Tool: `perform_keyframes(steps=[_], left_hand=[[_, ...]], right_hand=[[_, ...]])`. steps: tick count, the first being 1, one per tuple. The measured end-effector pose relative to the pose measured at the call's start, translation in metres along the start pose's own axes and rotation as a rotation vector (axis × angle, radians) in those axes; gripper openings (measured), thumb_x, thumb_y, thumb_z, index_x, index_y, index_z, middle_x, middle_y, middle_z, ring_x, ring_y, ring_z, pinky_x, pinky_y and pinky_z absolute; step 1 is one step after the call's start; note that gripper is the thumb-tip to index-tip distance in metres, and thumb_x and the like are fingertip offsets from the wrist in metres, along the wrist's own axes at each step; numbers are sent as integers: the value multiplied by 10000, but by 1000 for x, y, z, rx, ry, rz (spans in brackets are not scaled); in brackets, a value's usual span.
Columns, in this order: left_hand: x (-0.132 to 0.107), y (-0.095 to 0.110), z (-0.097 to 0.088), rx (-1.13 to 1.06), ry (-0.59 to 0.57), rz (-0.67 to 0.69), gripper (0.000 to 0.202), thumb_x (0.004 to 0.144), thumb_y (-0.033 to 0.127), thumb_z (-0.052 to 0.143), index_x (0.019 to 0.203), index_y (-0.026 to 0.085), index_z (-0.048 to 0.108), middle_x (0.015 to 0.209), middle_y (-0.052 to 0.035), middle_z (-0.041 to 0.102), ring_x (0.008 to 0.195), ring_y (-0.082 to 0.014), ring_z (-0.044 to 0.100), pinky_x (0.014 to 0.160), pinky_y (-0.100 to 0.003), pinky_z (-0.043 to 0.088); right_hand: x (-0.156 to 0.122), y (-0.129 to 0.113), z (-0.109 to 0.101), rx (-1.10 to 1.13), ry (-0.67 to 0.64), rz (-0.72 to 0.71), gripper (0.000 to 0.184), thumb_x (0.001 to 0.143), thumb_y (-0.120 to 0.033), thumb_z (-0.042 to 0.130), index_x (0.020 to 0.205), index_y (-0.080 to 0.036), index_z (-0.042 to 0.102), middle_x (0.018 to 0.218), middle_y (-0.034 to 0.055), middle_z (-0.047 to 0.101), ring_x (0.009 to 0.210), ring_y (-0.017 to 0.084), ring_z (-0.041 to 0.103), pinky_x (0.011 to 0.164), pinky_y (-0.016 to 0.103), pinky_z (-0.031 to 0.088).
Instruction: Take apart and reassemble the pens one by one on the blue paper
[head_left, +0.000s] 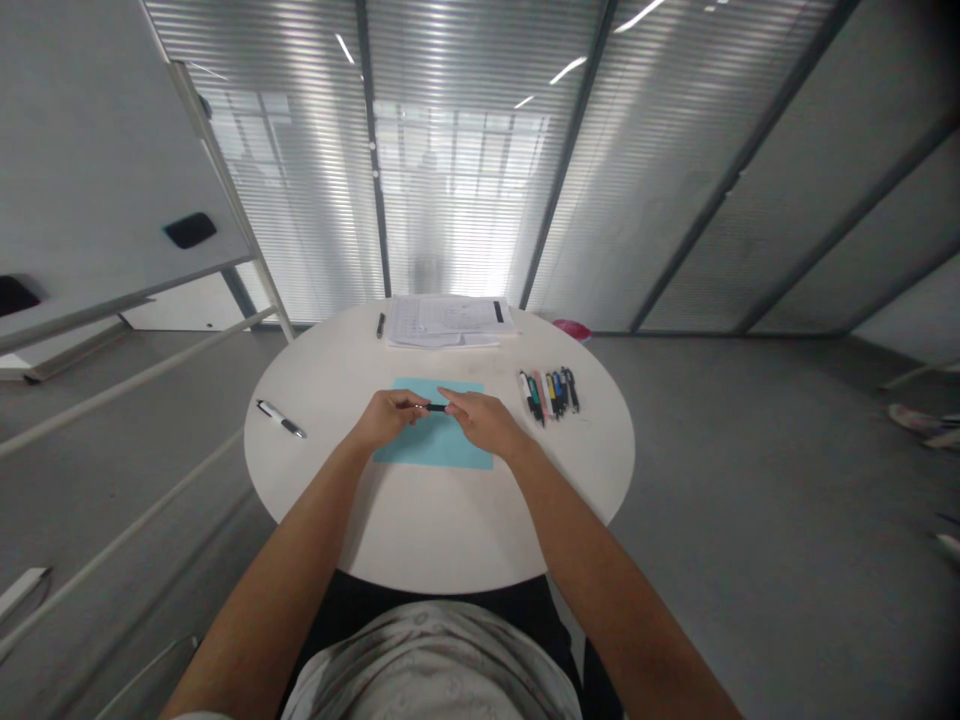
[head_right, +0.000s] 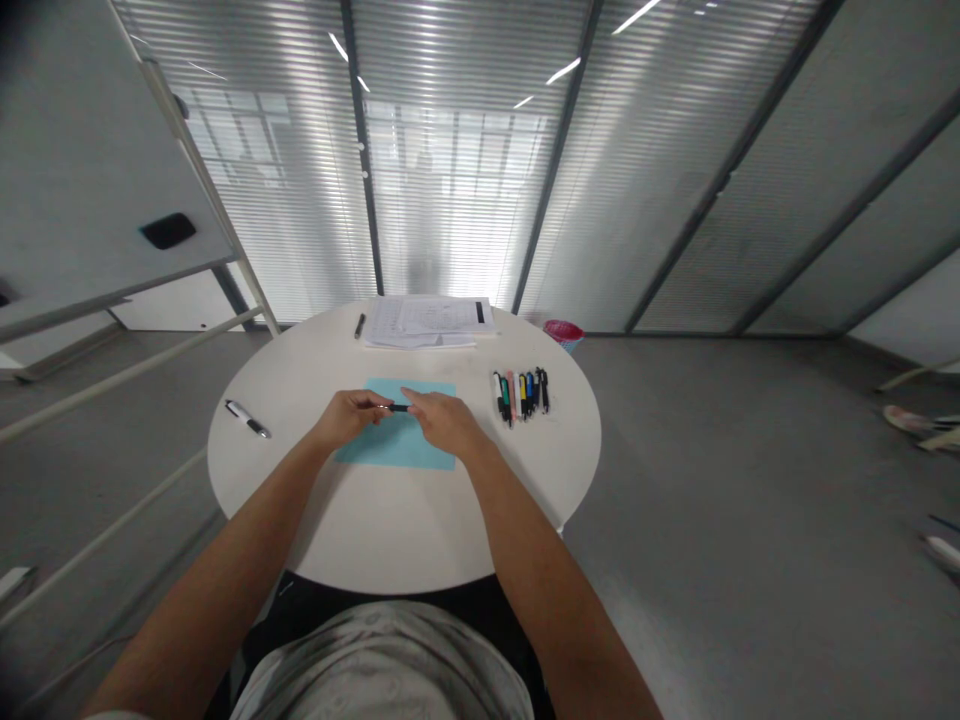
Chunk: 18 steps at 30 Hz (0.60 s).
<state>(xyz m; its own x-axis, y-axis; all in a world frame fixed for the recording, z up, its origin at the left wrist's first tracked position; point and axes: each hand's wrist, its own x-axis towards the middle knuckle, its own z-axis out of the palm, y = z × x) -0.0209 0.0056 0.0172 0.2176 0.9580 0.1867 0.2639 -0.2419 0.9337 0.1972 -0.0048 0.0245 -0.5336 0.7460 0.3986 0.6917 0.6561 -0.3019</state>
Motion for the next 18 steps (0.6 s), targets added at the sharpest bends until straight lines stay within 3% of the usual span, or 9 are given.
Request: perform_keyframes(steps=[4,9,18], left_hand=[[1,-2,1,-9,-14,5,275,638,338,738,804,119,747,601,-27,654,540,-117,538,553,-241,415],[2,-6,0,-8,14,6,280,638,335,737,829,131,751,584,-9,643,528,-107,531,537,-228,409],[2,-2,-4,18,14,-17,280,634,347,721,811,131,744,583,-13,640,527,-109,531,545,-233,419]], right_hand=[[-2,-5,-2,54,-4,76,449,864,-254,586,1297,-226,471,1016,68,669,892,207,625,787,318,453],[2,-1,3,112,66,41,233,817,-133,579,1038,-186,526,1025,69,589,887,169,578,779,293,450],[4,0,-1,123,20,63,158,912,-248,534,1061,-225,583,1020,37,667,930,171,621,818,288,438]])
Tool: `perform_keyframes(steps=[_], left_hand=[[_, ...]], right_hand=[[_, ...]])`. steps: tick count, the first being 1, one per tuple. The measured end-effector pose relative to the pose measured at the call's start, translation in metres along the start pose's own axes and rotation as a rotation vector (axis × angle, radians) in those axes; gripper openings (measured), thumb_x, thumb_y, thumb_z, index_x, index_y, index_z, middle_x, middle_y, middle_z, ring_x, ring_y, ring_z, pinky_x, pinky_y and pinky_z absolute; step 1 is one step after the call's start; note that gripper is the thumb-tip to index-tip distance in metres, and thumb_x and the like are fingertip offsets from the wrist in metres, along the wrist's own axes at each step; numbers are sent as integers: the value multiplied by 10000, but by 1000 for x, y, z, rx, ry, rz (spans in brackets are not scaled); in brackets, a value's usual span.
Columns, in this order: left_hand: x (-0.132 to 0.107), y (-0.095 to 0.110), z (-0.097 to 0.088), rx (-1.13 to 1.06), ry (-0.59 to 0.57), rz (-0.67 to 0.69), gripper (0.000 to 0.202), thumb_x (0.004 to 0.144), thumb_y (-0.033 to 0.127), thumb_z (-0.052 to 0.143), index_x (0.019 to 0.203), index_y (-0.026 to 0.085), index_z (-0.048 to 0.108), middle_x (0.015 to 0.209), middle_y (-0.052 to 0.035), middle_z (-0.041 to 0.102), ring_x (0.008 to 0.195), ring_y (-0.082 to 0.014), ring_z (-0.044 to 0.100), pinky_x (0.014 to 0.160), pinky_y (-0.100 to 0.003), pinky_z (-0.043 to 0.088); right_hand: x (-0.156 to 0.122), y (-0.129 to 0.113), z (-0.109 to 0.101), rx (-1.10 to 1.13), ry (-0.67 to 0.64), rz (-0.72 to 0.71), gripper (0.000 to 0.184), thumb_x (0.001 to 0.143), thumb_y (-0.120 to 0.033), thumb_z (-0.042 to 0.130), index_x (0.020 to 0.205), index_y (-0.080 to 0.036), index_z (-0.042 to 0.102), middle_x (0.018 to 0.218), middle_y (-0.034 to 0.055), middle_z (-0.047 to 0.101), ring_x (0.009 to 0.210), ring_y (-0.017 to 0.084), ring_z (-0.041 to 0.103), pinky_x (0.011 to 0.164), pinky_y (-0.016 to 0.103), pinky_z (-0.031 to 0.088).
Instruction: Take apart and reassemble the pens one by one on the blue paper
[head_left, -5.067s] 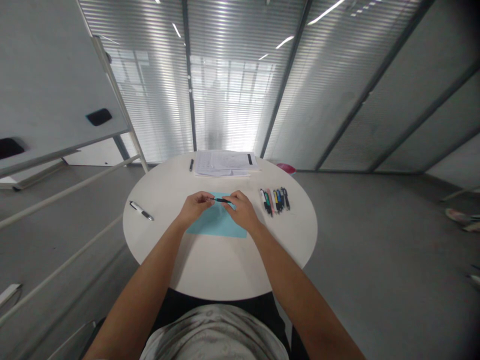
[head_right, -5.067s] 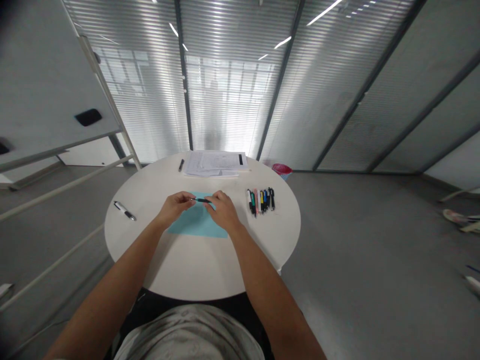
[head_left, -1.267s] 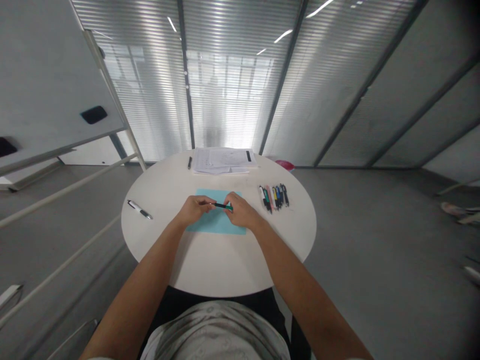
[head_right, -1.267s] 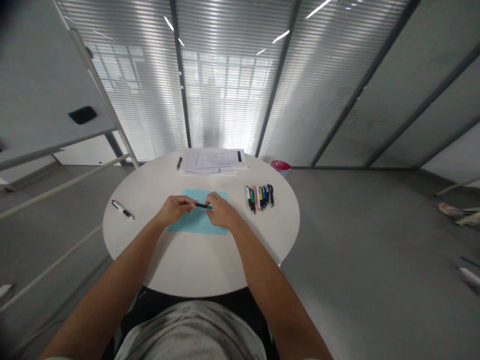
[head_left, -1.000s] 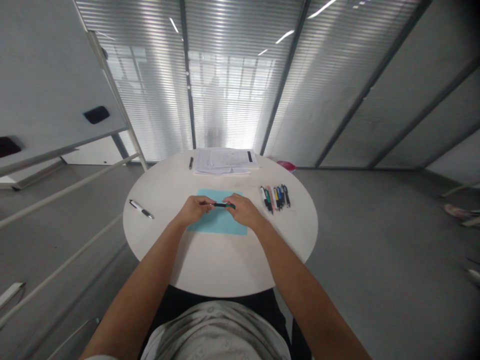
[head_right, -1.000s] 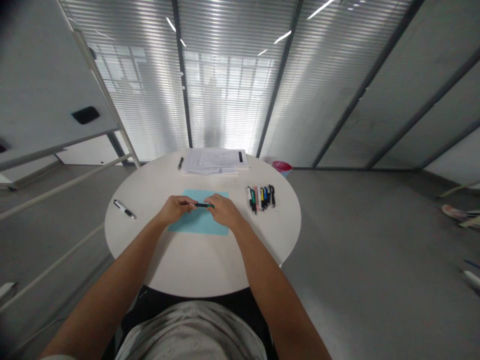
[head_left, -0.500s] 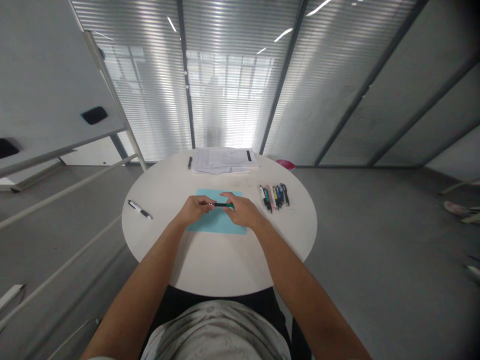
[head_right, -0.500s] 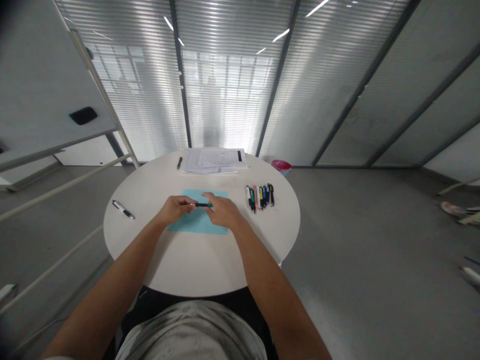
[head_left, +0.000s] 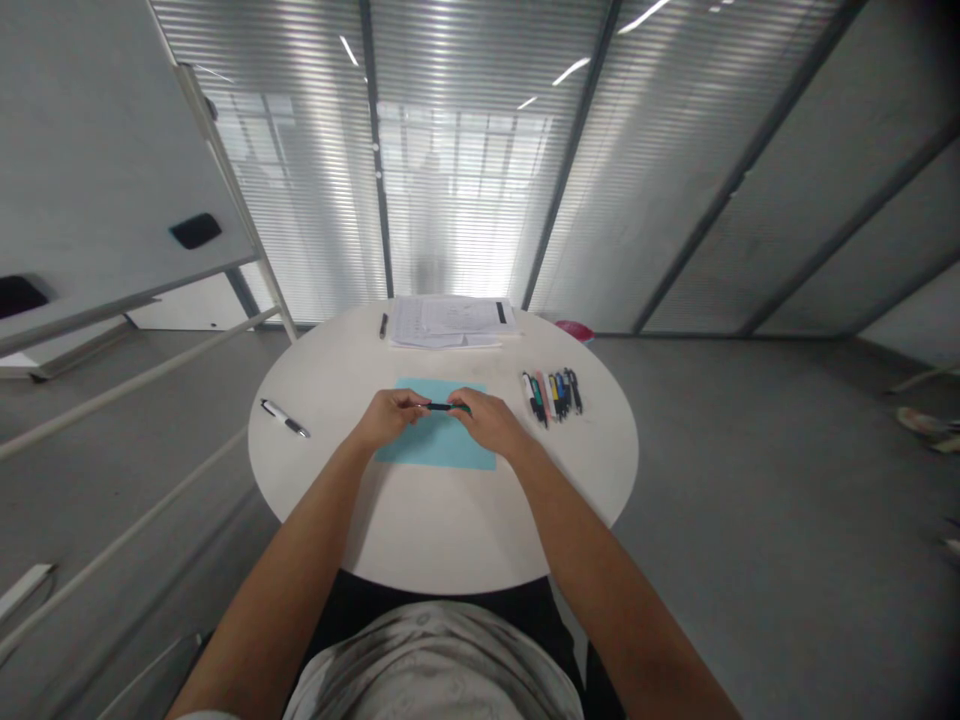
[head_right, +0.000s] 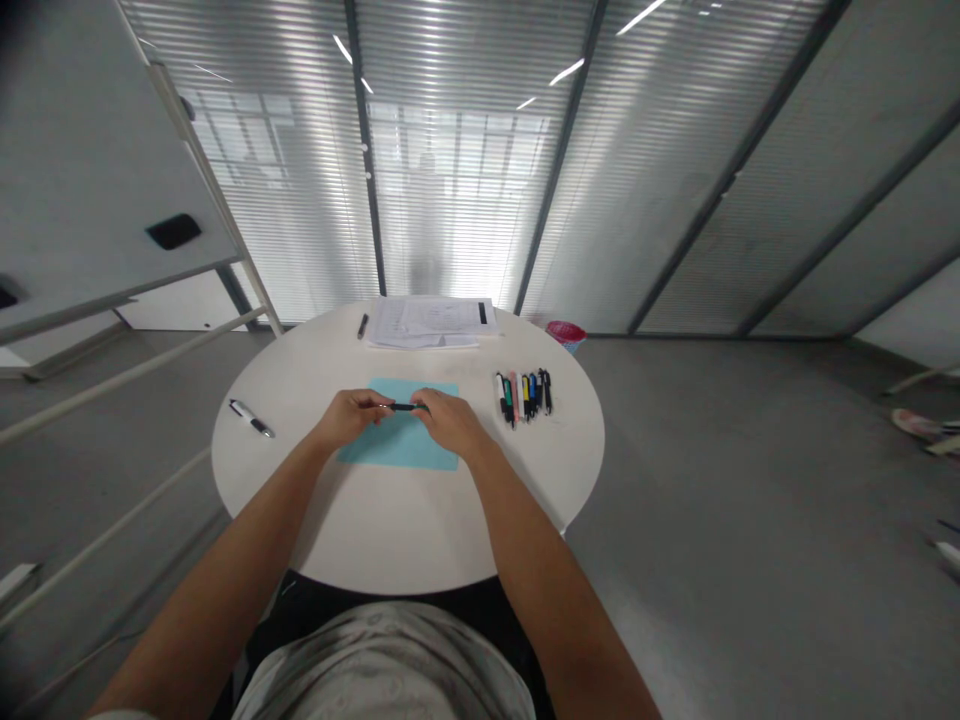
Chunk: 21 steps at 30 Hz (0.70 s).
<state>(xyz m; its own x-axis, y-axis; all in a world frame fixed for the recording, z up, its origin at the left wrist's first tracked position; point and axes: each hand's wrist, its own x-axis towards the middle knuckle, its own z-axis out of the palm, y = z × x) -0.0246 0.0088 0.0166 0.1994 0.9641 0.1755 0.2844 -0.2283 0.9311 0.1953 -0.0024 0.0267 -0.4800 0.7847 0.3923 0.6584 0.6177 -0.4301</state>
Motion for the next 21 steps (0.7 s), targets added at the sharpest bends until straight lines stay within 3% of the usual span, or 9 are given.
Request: perform_keyframes(steps=[4,13,18,21], left_hand=[[1,-1,0,7,-4,5,295,648,356,714,837,131,743,587,-14,640,529,-112,528,542,-237,408],[-1,4,4,-29,-3,-6,295,646,345,725,851,133,738,588,-7,638,524,-115,526,537,-241,402],[0,2,2,-61,32,-14,284,647,333,729,843,128,736,570,5,621,520,-103,527,547,-234,398],[1,-1,0,-60,29,-19,290,654,337,725,851,125,733,569,4,618,521,-105,526,553,-238,394]], right_hand=[[0,-2,1,17,-10,4,168,928,-248,492,1056,-226,598,1001,37,673,899,170,616,806,286,433],[1,6,6,60,62,-6,166,795,-151,607,953,-192,577,926,26,574,833,152,545,759,270,419],[1,10,7,35,88,29,81,839,-235,624,907,-193,617,872,16,590,787,142,544,718,254,401],[1,12,6,58,36,3,138,894,-303,578,910,-193,660,858,28,633,807,148,571,740,259,406]])
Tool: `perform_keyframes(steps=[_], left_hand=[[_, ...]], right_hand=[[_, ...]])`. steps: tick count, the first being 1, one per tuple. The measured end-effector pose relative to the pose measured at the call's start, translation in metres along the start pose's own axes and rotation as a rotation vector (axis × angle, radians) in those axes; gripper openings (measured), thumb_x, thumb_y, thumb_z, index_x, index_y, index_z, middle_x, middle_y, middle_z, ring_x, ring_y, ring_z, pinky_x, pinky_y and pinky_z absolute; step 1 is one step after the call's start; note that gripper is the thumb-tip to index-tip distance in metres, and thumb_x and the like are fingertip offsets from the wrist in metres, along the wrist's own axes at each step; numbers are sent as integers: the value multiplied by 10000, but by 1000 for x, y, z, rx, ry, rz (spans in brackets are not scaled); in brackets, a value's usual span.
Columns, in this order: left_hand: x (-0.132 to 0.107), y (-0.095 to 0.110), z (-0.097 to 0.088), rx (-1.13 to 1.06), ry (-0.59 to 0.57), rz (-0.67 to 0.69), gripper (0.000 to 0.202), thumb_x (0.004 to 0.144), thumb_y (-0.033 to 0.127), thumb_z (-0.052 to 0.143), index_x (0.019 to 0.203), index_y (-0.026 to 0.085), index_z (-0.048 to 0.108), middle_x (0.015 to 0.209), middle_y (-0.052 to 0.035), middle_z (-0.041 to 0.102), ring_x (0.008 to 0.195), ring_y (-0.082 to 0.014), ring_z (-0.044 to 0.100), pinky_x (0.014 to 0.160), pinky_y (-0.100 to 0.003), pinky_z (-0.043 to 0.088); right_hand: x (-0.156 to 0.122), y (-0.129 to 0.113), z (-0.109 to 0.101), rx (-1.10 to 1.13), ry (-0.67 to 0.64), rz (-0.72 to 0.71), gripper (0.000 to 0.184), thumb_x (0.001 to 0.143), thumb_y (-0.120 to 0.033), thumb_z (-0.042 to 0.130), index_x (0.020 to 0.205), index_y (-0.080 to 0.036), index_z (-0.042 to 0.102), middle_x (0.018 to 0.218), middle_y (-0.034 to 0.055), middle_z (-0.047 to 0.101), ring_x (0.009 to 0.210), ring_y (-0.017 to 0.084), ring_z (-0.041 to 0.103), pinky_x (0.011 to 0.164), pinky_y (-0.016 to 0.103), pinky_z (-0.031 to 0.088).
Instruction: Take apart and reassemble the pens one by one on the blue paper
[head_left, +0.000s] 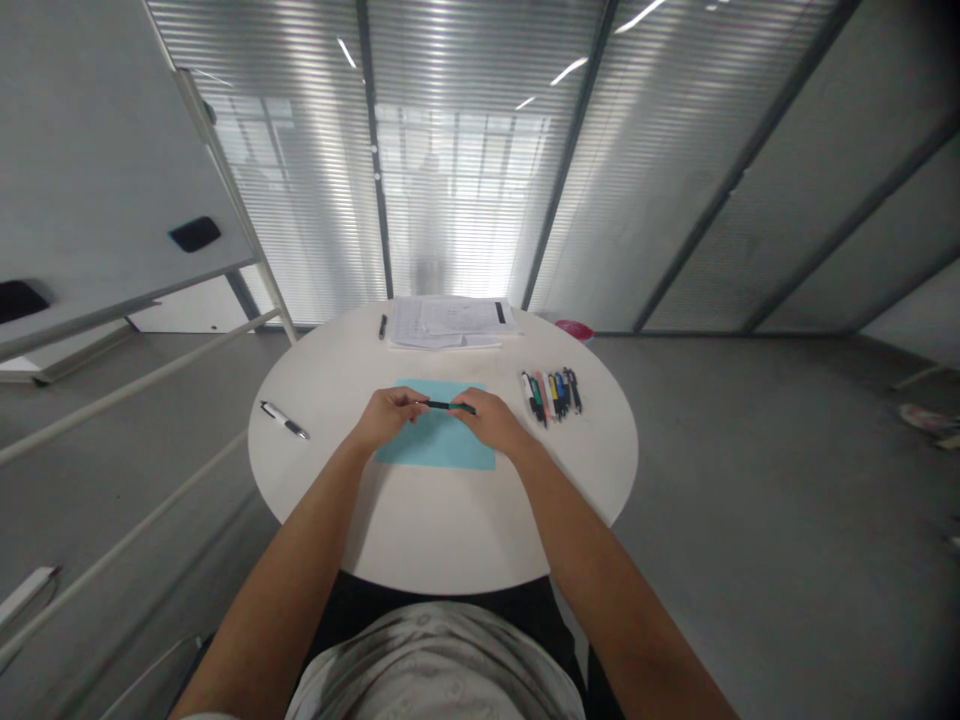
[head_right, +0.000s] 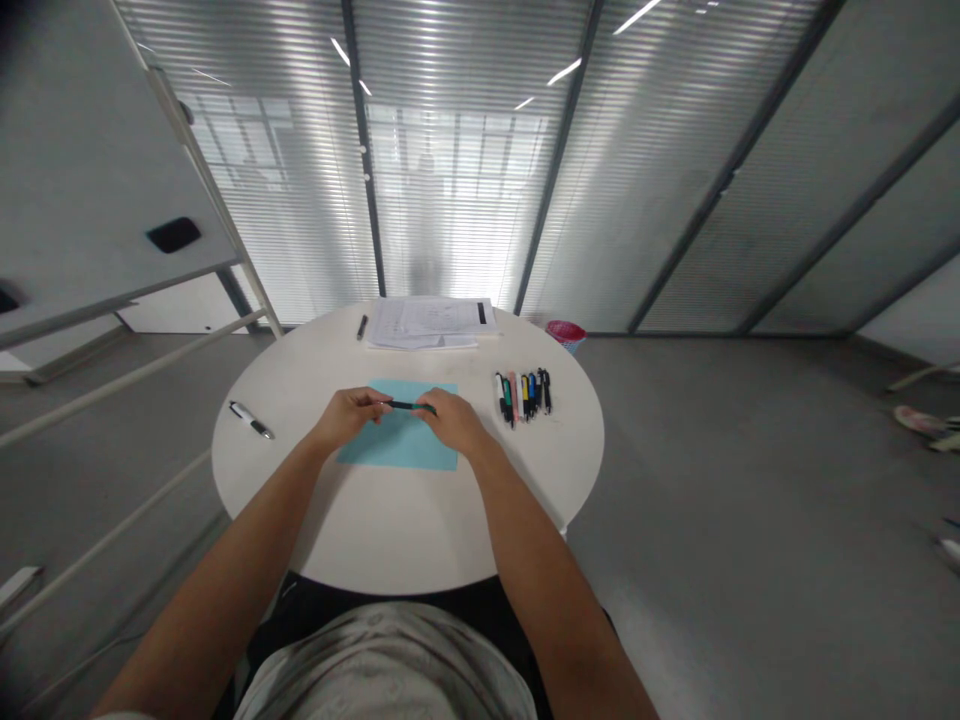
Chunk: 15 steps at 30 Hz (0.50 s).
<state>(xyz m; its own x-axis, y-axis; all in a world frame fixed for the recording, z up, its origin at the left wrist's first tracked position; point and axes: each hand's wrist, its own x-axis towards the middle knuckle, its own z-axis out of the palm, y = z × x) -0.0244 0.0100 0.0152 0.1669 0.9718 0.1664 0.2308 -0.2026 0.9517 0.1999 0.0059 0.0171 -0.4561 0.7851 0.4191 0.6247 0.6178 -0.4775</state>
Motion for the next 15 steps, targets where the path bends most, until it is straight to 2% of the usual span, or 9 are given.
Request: perform_keyframes(steps=[4,7,10,12,15], left_hand=[[0,0,0,-17,-9,-2,302,652,339,725,864,125,732,585,-2,629,524,-107,533,558,-242,399],[-1,3,-1,-43,0,-1,298,647,340,728,854,126,729,598,-6,636,531,-107,538,559,-241,401],[-2,7,-2,-67,28,-8,295,634,343,741,834,127,724,593,-6,635,531,-104,537,560,-238,406],[-3,9,-3,-71,35,-15,301,627,352,749,828,130,723,585,-4,632,532,-105,538,564,-240,416],[-3,7,-4,-73,31,-20,308,621,363,756,823,133,721,586,-2,630,533,-107,540,572,-246,428]], right_hand=[[-1,1,-1,40,-43,14,228,932,-351,507,944,-205,682,886,42,678,825,160,603,756,276,420],[-1,0,-2,67,35,92,207,850,-362,618,994,-217,656,905,30,679,822,166,606,750,284,433],[0,1,-3,106,111,122,190,779,-331,680,914,-201,647,865,19,665,782,156,588,730,277,434],[1,2,-4,154,96,125,156,800,-340,647,850,-192,656,813,13,661,744,149,576,712,271,430],[1,3,-4,213,39,140,223,848,-385,574,817,-188,673,761,8,662,708,146,570,703,273,428]])
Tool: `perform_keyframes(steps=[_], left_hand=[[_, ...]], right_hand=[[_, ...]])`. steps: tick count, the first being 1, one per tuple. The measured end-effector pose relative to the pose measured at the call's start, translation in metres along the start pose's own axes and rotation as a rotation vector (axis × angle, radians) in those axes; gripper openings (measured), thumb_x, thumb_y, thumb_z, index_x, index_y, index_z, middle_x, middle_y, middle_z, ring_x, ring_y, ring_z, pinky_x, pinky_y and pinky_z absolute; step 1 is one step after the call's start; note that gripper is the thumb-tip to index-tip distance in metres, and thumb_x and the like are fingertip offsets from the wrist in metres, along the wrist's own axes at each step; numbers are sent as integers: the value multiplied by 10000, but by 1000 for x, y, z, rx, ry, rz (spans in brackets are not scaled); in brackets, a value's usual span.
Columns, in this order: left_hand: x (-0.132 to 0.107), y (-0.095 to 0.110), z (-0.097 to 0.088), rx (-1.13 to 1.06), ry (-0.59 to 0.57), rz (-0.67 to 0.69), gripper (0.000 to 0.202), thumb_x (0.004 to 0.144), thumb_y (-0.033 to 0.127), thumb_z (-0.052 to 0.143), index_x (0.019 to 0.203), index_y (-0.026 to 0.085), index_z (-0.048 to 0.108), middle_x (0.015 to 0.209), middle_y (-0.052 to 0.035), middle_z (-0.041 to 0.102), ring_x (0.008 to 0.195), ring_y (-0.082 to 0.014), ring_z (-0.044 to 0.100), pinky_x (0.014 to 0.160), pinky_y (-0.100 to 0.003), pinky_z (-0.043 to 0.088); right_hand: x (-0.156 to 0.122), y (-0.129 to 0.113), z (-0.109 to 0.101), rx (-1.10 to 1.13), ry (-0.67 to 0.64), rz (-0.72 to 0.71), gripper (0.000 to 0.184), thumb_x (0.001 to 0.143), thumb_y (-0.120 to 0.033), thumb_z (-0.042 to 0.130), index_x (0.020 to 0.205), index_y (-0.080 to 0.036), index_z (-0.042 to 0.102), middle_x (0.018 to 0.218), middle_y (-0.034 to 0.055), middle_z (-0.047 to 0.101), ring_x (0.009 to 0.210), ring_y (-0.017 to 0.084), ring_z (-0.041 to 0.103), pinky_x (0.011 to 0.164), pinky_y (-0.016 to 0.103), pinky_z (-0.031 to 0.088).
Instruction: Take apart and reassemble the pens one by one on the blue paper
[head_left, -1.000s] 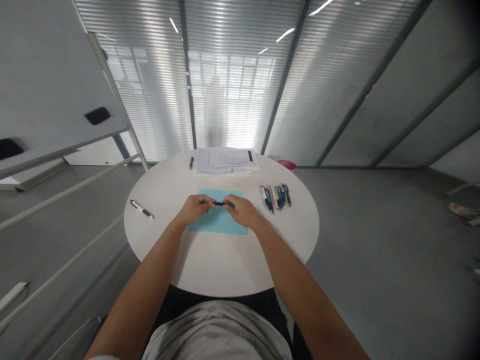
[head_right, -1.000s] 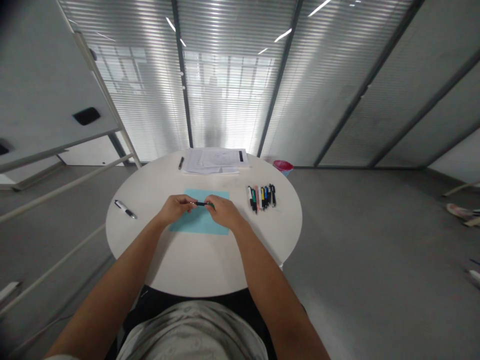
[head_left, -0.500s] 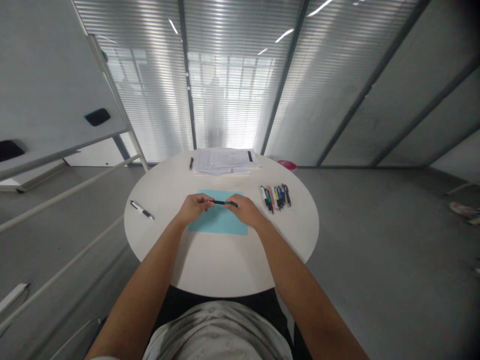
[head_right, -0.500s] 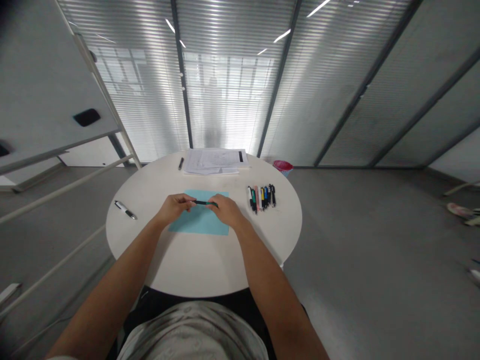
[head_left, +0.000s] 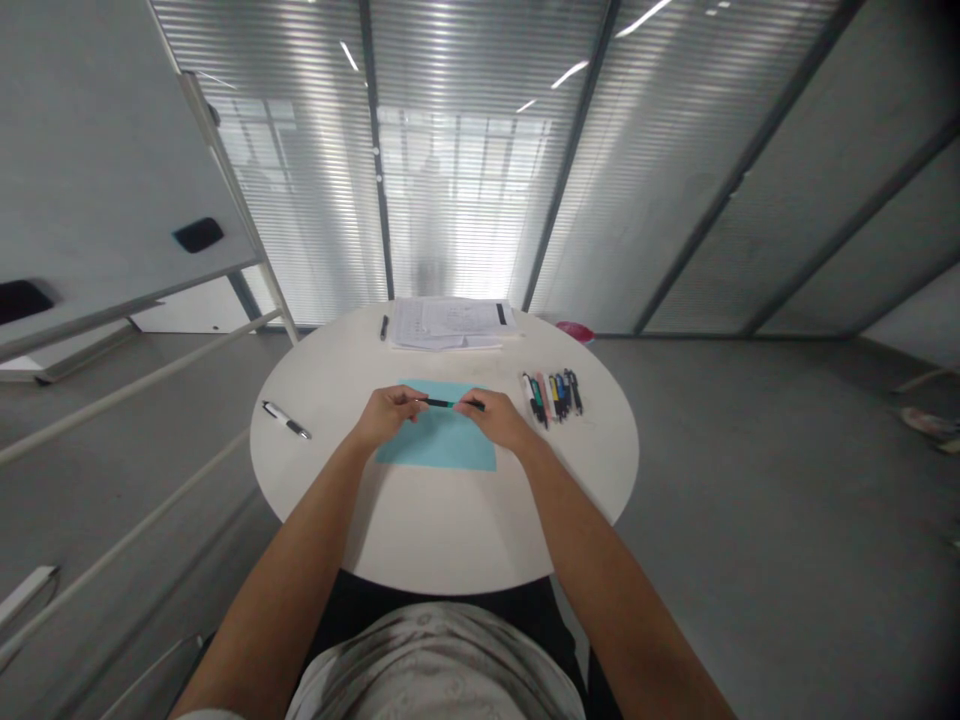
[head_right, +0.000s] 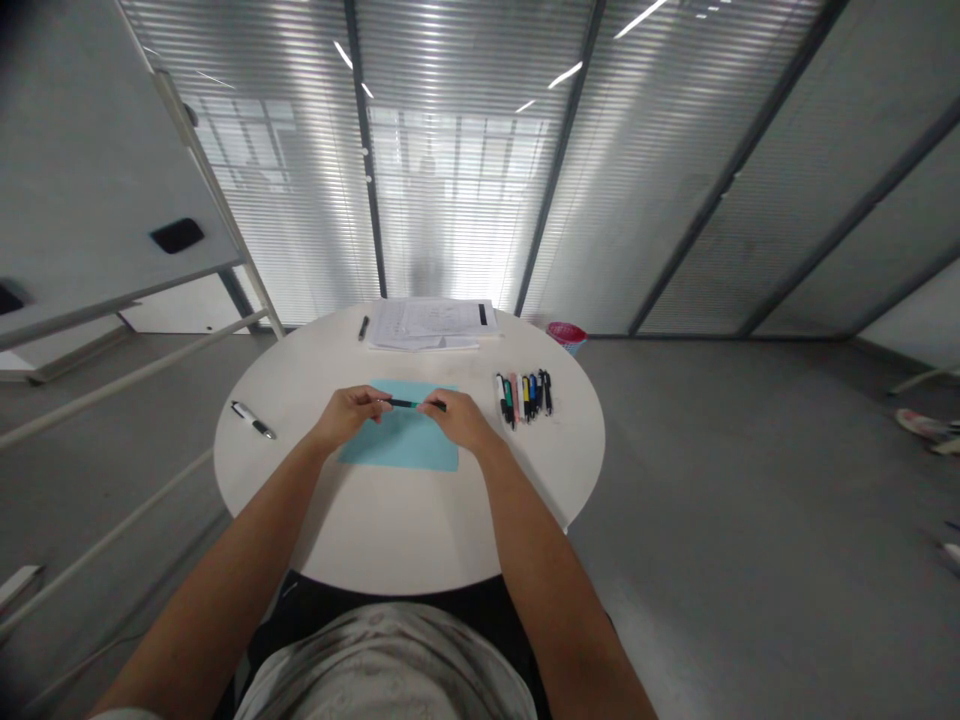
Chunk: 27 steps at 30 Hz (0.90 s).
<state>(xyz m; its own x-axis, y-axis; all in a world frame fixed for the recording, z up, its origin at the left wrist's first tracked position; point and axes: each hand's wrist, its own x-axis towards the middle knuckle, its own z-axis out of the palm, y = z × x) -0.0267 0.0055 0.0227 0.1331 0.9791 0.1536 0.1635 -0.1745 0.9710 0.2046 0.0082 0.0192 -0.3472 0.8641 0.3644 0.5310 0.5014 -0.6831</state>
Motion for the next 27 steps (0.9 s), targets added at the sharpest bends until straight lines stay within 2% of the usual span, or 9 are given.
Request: perform_keyframes(steps=[2,6,9,12,14,16,19,21,27], left_hand=[[0,-1,-1,-16,-9,4,309,628,359,753,832,131,719,617,-10,645,543,-105,545,584,-248,434],[0,-2,-1,-54,9,-9,330,614,358,768,846,129,717,622,-7,643,544,-101,544,579,-244,435],[0,0,-1,-70,35,-20,341,595,361,784,835,128,715,600,-1,632,529,-99,537,559,-238,427],[0,1,-1,-72,33,-12,334,606,369,778,830,129,715,614,-5,639,529,-98,538,559,-240,426],[0,1,-1,-68,28,-10,334,612,374,774,832,129,715,622,-6,641,533,-97,537,566,-241,426],[0,-1,-2,-75,25,-9,343,617,379,771,845,129,716,633,-7,644,540,-97,540,577,-243,430],[1,-3,-3,-101,34,-4,354,618,387,773,856,130,717,664,-14,657,551,-99,548,593,-250,443],[2,-4,-4,-118,42,0,354,619,391,775,851,131,716,676,-17,664,556,-98,551,601,-253,450],[1,-1,-4,-129,39,-4,337,620,373,778,841,127,715,656,-13,657,554,-96,552,596,-249,447]], right_hand=[[-1,0,0,27,-4,13,241,853,-397,556,833,-188,674,775,11,665,727,150,578,720,280,432],[-1,0,1,86,90,27,239,758,-347,644,944,-198,645,873,14,659,812,158,589,758,286,444],[1,1,0,95,122,28,217,740,-336,654,905,-194,649,878,19,656,816,159,584,748,283,438],[2,1,-2,118,69,68,236,798,-405,594,839,-185,666,783,12,655,720,146,563,675,268,424],[2,2,-2,134,19,112,332,844,-463,527,748,-171,652,656,3,618,607,127,516,601,251,397],[2,3,-1,182,-4,147,368,857,-497,497,761,-169,636,597,-11,586,540,113,474,554,239,377],[2,6,1,256,58,138,320,771,-472,617,908,-183,620,720,-14,625,612,119,518,589,236,407],[3,7,1,263,98,136,325,717,-446,672,904,-185,619,772,-9,629,660,126,539,614,241,417],[3,9,0,278,4,229,401,815,-559,532,720,-177,611,487,-43,496,468,108,450,515,241,355]])
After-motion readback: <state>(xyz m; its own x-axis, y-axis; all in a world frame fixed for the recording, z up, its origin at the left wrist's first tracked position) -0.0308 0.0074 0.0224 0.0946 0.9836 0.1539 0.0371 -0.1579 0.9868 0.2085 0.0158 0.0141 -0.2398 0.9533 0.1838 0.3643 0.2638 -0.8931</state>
